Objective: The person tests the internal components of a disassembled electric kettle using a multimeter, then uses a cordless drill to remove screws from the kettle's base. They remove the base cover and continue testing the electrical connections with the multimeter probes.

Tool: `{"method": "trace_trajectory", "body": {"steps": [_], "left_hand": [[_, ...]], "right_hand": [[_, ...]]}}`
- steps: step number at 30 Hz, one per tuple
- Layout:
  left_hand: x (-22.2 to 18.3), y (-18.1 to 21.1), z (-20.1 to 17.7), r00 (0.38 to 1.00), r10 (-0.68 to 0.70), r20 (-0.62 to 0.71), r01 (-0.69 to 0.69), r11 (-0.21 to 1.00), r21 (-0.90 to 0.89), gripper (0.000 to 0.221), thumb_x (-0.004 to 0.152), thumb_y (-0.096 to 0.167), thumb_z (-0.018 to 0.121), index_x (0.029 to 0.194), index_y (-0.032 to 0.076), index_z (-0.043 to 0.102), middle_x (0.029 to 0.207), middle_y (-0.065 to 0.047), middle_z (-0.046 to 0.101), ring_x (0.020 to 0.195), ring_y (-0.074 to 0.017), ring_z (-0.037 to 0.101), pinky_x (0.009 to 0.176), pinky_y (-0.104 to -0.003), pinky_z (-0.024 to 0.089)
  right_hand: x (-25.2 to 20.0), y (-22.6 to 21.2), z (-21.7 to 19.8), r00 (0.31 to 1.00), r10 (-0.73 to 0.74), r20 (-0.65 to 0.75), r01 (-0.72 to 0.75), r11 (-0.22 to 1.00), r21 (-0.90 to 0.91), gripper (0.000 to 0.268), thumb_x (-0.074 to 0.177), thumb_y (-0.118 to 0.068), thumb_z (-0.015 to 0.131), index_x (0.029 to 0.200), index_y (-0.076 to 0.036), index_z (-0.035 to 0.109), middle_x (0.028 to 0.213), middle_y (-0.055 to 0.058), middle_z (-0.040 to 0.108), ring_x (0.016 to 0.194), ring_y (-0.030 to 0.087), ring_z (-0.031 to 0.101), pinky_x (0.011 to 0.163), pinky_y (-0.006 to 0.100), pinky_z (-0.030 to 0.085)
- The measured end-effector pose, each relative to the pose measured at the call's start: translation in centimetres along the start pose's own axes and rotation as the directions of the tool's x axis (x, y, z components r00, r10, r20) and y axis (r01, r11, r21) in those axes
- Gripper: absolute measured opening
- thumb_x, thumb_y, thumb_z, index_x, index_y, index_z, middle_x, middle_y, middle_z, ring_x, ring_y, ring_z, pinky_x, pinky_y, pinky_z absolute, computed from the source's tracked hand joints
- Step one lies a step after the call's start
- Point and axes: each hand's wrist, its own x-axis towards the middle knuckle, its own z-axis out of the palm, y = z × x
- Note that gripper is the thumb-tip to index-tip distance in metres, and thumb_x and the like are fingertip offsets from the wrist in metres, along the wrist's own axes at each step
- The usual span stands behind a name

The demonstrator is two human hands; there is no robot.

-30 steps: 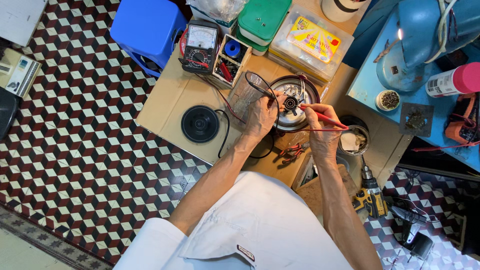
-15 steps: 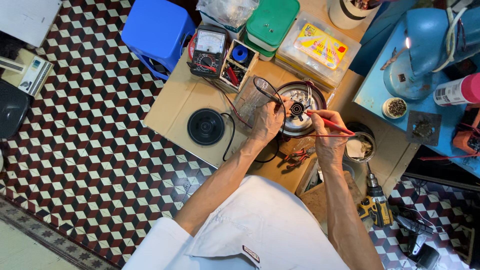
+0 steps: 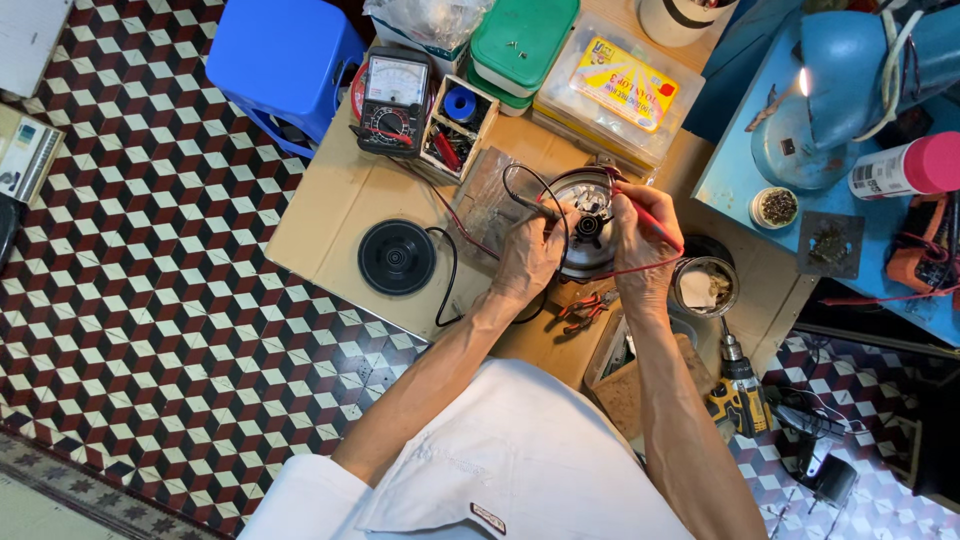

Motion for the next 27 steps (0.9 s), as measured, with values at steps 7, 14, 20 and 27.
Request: {"method": "trace_trajectory", "body": {"steps": [7, 14, 20, 27], "left_hand": [[0.1, -0.9, 0.2, 0.990, -0.132, 0.056, 0.143, 0.870, -0.472, 0.025, 0.108, 0.025, 0.058, 0.116, 0.003, 0.064, 0.096, -0.006, 0.069, 0.087, -0.0132, 0.071, 0.081, -0.030, 0.062], [1.4, -0.8, 0.3, 0.976, -0.202, 0.076, 0.211, 0.818, -0.535, 0.025, 0.105, 0.024, 0.060, 0.115, 0.001, 0.065, 0.100, -0.004, 0.068, 0.083, -0.0104, 0.070, 0.073, -0.028, 0.063], [4.5, 0.4, -1.5, 0.973, -0.166, 0.162, 0.203, 0.945, -0.257, 0.026, 0.102, 0.025, 0.067, 0.118, 0.005, 0.071, 0.083, -0.002, 0.069, 0.073, -0.0090, 0.066, 0.065, -0.026, 0.057], [6.0, 0.9, -2.1, 0.971, -0.112, 0.212, 0.155, 0.967, -0.202, 0.025, 0.099, 0.028, 0.068, 0.110, 0.006, 0.068, 0.086, -0.003, 0.073, 0.075, -0.0092, 0.072, 0.062, -0.026, 0.060]], "right_hand": [[-1.3, -0.2, -0.3, 0.998, 0.003, -0.067, -0.004, 1.000, -0.005, 0.016, 0.107, -0.010, 0.064, 0.118, 0.002, 0.064, 0.113, 0.009, 0.071, 0.105, 0.013, 0.068, 0.097, 0.027, 0.055], [-3.5, -0.6, -0.4, 0.988, 0.091, -0.123, -0.101, 0.991, -0.084, 0.012, 0.104, -0.007, 0.062, 0.112, 0.001, 0.065, 0.111, 0.010, 0.073, 0.104, 0.014, 0.070, 0.097, 0.028, 0.055], [-3.7, -0.4, -0.2, 0.990, 0.072, -0.117, -0.087, 0.988, -0.127, 0.011, 0.104, -0.006, 0.062, 0.112, 0.002, 0.065, 0.113, 0.010, 0.073, 0.104, 0.013, 0.066, 0.098, 0.028, 0.052], [-4.2, -1.2, 0.1, 0.981, 0.104, -0.162, -0.124, 0.986, -0.115, 0.012, 0.104, -0.006, 0.060, 0.112, 0.001, 0.064, 0.116, 0.011, 0.073, 0.107, 0.015, 0.069, 0.100, 0.030, 0.054]]}}
